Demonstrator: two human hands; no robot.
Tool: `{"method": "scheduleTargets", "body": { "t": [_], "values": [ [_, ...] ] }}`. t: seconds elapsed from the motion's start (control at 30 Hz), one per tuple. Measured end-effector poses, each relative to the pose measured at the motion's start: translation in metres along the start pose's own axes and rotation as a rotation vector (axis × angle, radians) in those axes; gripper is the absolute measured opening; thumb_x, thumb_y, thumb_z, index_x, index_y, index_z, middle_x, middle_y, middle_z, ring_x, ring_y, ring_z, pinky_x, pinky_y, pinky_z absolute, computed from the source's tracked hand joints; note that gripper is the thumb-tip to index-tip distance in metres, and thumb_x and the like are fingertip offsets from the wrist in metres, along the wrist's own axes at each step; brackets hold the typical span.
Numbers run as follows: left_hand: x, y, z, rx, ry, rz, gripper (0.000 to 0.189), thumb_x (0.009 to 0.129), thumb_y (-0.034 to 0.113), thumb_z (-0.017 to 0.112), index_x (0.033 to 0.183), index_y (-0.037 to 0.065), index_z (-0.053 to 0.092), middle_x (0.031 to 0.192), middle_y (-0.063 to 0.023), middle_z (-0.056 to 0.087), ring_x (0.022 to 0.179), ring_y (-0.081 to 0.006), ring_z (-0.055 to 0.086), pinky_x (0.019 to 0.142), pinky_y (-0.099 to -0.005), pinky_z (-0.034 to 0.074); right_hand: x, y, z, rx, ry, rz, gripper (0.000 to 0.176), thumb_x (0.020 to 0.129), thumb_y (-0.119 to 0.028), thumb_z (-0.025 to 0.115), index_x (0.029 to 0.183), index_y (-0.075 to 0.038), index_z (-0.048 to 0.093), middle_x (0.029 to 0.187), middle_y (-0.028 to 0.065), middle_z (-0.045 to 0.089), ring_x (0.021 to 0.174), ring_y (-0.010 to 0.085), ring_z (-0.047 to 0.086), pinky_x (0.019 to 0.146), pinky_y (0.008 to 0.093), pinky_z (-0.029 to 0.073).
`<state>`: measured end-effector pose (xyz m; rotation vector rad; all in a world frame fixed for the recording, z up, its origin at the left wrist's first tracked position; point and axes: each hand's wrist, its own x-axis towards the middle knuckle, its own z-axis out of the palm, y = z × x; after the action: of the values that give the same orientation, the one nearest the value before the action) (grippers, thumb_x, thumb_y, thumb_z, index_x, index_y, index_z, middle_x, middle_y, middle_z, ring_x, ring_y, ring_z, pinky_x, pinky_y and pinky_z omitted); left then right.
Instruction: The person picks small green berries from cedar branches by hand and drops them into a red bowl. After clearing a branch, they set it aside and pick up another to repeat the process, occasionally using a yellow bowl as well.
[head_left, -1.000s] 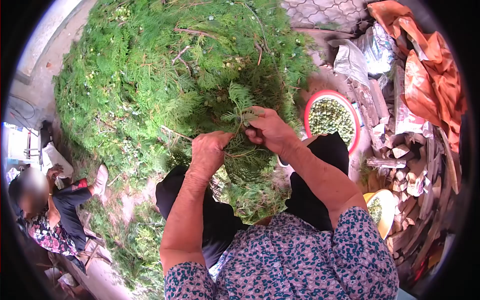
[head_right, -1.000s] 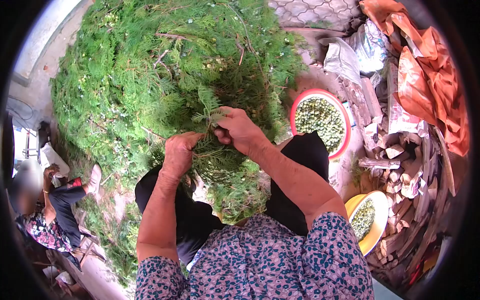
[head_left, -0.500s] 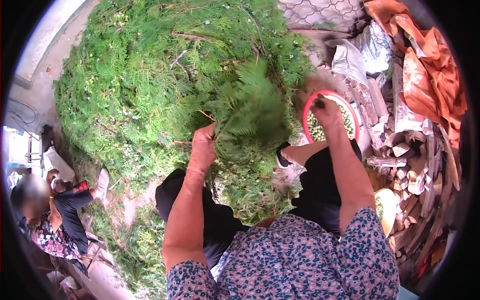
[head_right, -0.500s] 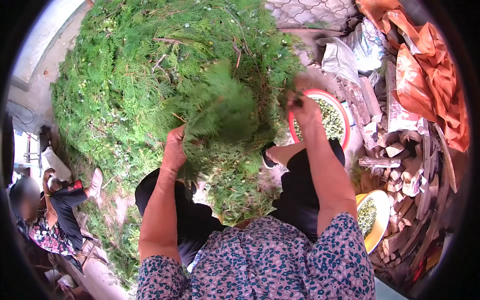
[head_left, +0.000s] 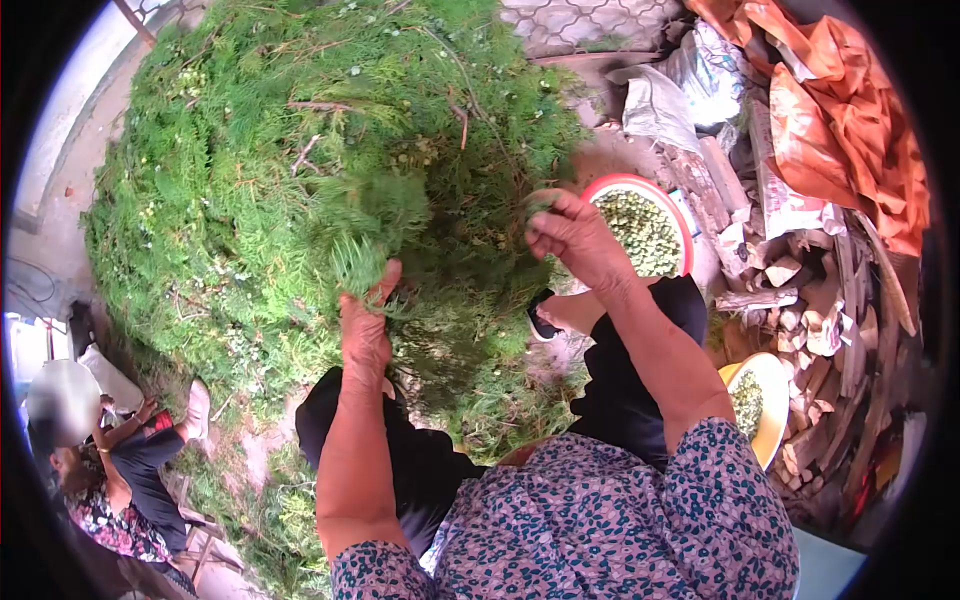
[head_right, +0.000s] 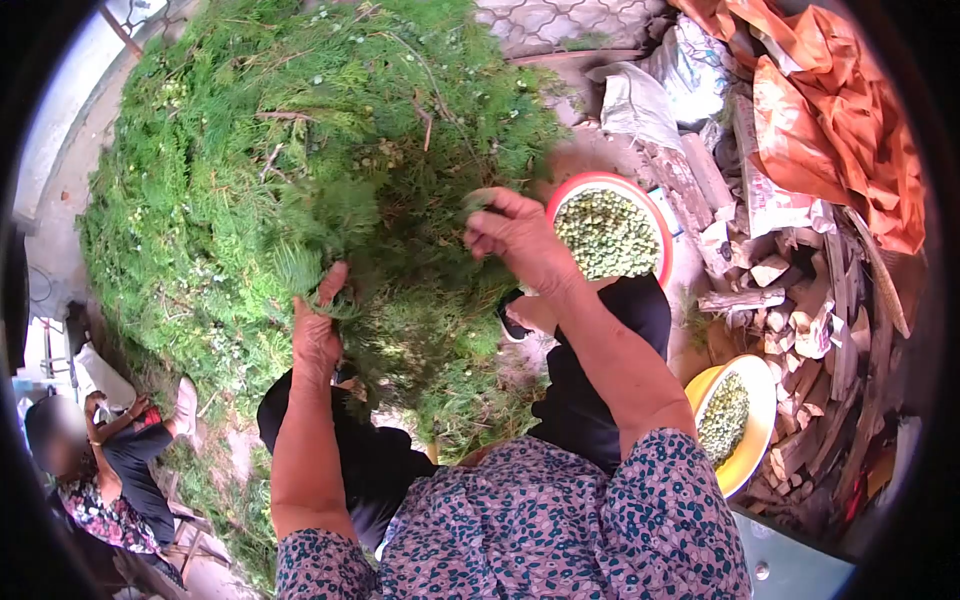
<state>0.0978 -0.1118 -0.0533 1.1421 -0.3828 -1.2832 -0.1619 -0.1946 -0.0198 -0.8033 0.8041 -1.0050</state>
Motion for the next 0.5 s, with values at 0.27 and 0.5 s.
{"method": "scheduleTargets", "body": {
  "t": [0.27,0.5],
  "values": [
    [-0.016,0.007,0.015,-0.124,-0.161,-0.185,0.046,0.068,0.012,0.075,0.107,0.003,0.052,0.099,-0.0070,0.059,0.086,-0.0199,0.057,0.075,-0.0321,0.048,-0.012,0.032,0.067,-0.401,-0.237,-0.022,0.020,0.080,-0.005,0.059,0.100,-0.002,0.056,0.070,0.0035,0.058,0.059,0.0079,0.052,0.055,0.0204,0.042],
    [-0.023,0.005,0.012,-0.017,-0.167,-0.143,0.042,0.067,0.008,0.074,0.103,0.004,0.054,0.094,-0.0048,0.060,0.082,-0.0167,0.058,0.072,-0.0301,0.048,-0.016,0.059,0.090,-0.943,-0.197,-0.521,0.022,0.072,-0.004,0.062,0.093,0.000,0.057,0.078,0.0109,0.054,0.068,0.0183,0.053,0.062,0.0276,0.043]
  ]
}}
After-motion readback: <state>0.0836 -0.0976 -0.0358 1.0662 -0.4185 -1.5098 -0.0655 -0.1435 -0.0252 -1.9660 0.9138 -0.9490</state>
